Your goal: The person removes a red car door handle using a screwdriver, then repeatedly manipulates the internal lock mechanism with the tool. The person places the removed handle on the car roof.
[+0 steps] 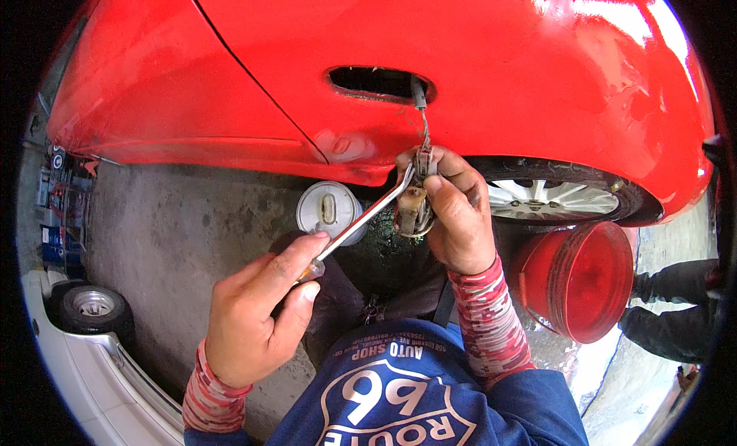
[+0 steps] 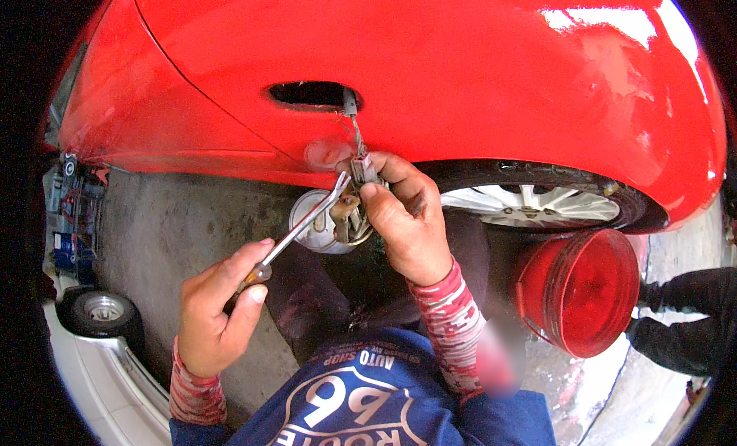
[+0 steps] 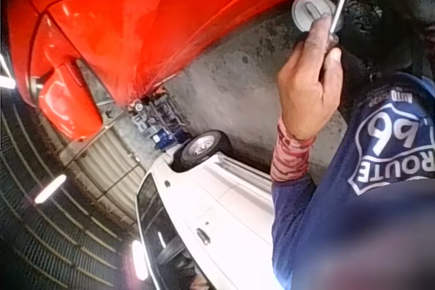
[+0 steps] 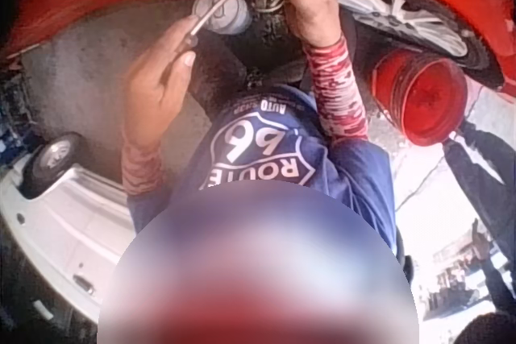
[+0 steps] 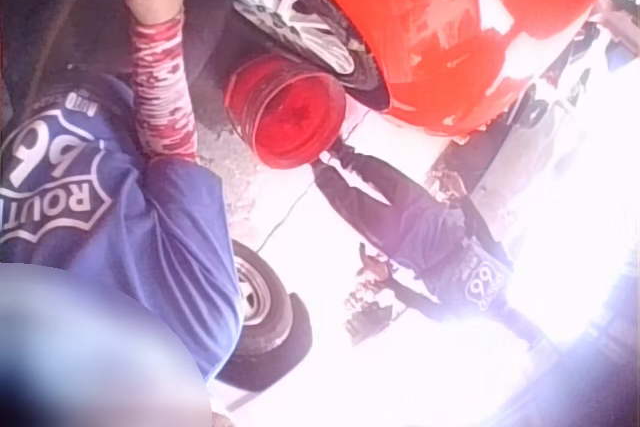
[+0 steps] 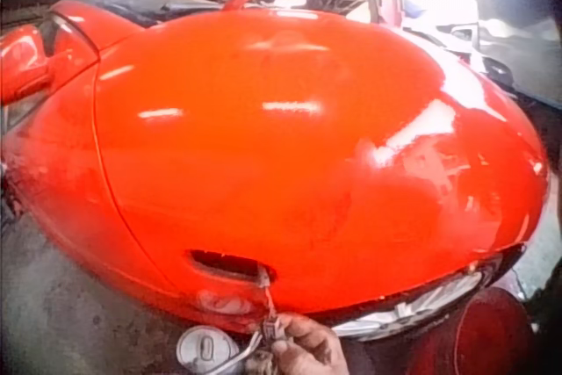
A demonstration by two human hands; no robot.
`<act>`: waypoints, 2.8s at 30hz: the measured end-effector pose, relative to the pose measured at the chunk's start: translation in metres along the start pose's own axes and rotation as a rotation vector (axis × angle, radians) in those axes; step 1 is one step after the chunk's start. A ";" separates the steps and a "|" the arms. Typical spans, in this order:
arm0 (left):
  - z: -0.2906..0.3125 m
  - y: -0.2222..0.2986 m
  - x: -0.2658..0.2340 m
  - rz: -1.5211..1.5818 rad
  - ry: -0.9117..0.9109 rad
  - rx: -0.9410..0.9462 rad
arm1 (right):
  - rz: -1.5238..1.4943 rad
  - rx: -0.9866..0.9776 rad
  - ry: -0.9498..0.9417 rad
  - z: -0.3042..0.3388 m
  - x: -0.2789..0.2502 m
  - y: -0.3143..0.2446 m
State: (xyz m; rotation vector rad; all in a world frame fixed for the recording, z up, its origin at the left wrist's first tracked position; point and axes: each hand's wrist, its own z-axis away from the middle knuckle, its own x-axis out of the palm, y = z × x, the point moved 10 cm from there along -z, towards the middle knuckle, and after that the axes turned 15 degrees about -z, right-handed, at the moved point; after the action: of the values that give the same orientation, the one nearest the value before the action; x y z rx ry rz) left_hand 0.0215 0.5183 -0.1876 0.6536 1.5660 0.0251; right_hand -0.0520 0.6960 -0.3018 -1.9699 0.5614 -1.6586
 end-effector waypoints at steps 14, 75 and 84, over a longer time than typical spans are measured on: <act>-0.002 -0.001 0.002 -0.020 0.002 0.011 | 0.004 0.035 -0.029 -0.002 0.003 0.004; -0.027 -0.019 0.010 0.201 -0.089 0.172 | -0.296 0.146 -0.172 -0.010 0.011 0.021; -0.034 -0.027 0.021 0.240 -0.090 0.203 | -0.302 0.160 -0.164 -0.009 0.012 0.022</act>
State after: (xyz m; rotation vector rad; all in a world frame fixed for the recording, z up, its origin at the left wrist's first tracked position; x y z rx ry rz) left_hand -0.0197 0.5170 -0.2131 0.9873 1.4073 0.0162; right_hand -0.0588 0.6704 -0.3049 -2.1240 0.0694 -1.6336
